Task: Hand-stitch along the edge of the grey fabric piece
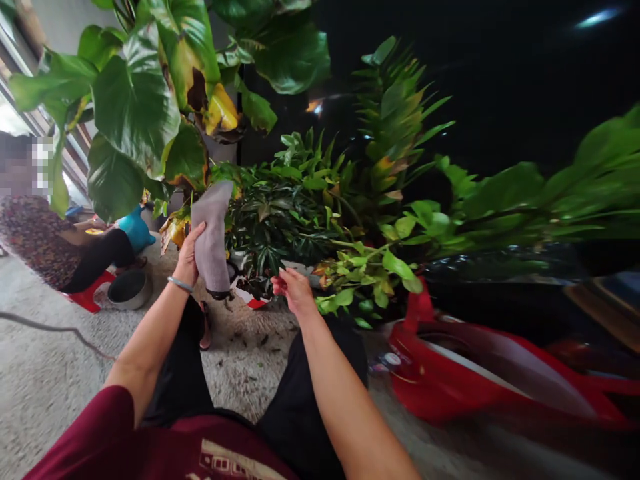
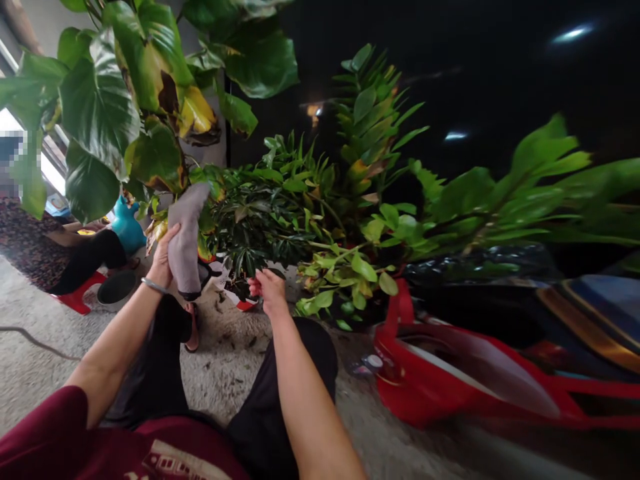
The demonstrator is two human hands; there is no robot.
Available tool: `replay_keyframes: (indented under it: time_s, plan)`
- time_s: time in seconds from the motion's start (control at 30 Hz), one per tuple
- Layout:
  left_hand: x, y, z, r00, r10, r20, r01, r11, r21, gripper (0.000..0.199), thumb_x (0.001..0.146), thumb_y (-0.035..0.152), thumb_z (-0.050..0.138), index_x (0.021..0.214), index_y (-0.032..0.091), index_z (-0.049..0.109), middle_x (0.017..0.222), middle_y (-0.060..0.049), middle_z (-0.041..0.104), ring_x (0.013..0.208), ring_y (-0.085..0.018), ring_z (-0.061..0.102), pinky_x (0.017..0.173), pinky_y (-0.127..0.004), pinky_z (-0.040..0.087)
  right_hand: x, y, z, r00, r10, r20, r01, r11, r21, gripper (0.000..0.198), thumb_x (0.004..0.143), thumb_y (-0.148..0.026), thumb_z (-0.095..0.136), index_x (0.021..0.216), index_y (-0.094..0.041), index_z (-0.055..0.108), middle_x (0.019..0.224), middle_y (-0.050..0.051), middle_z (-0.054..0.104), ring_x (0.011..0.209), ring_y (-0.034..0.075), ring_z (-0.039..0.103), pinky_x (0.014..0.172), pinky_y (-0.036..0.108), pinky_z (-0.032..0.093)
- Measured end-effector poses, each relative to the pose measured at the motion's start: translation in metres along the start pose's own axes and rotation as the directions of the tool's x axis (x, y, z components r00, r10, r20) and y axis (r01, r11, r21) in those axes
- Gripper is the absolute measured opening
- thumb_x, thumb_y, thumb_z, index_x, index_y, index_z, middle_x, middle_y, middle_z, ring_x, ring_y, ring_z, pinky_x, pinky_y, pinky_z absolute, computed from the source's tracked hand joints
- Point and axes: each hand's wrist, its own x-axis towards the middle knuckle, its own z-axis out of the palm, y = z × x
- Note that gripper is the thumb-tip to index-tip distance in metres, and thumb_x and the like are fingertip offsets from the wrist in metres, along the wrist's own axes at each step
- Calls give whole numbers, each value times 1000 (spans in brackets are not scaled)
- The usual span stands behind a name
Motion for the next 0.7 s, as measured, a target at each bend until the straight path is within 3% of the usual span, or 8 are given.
replay_keyframes:
  time_s: [0.13, 0.27, 0.37, 0.53, 0.63, 0.7]
  plan:
    - [-32, -49, -40, 957, -288, -13, 288, 952, 104, 34, 84, 29, 74, 110, 8, 70, 73, -9, 76, 55, -21, 70, 56, -30, 59, -1, 0, -4, 998, 23, -50, -25, 999, -47, 32, 62, -35, 84, 62, -21, 55, 51, 0, 68, 36, 11, 53, 34, 20, 43]
    - [-71, -75, -69, 922, -381, 65, 365, 915, 172, 37, 79, 20, 77, 115, 13, 70, 81, -7, 78, 62, -21, 73, 59, -30, 61, 0, -4, -11, 993, 46, -104, -53, 997, -58, 28, 64, -30, 83, 61, -21, 56, 50, 1, 67, 35, 12, 54, 33, 21, 43]
    - [-67, -55, -56, 956, -285, 77, 273, 953, 132, 33, 79, 19, 76, 111, 14, 71, 83, -4, 78, 66, -20, 74, 65, -28, 62, -1, -7, -14, 993, 64, -100, -69, 997, -46, 27, 68, -26, 81, 62, -21, 55, 51, 2, 68, 35, 12, 54, 33, 20, 44]
    - [-10, -4, 3, 997, -18, 79, 17, 1000, 18, 35, 85, 25, 73, 118, 13, 69, 84, -3, 78, 74, -20, 75, 77, -29, 61, -2, -7, -13, 990, 60, -125, -67, 996, -55, 26, 73, -23, 77, 63, -21, 53, 51, 2, 68, 35, 10, 53, 33, 19, 44]
    - [10, -8, 15, 994, 1, 106, -7, 999, 52, 45, 83, 22, 75, 125, 12, 66, 88, -5, 78, 78, -21, 76, 82, -30, 61, -2, -5, -13, 990, 53, -133, -57, 998, -31, 27, 71, -24, 80, 64, -21, 54, 52, 2, 69, 35, 11, 53, 33, 19, 44]
    - [5, -29, 3, 990, -87, 112, 77, 993, 92, 49, 80, 21, 77, 127, 12, 66, 89, -6, 79, 76, -22, 76, 80, -32, 61, -2, -4, -14, 989, 57, -134, -60, 998, -19, 26, 70, -24, 80, 65, -22, 54, 52, 2, 69, 35, 12, 54, 33, 20, 44]
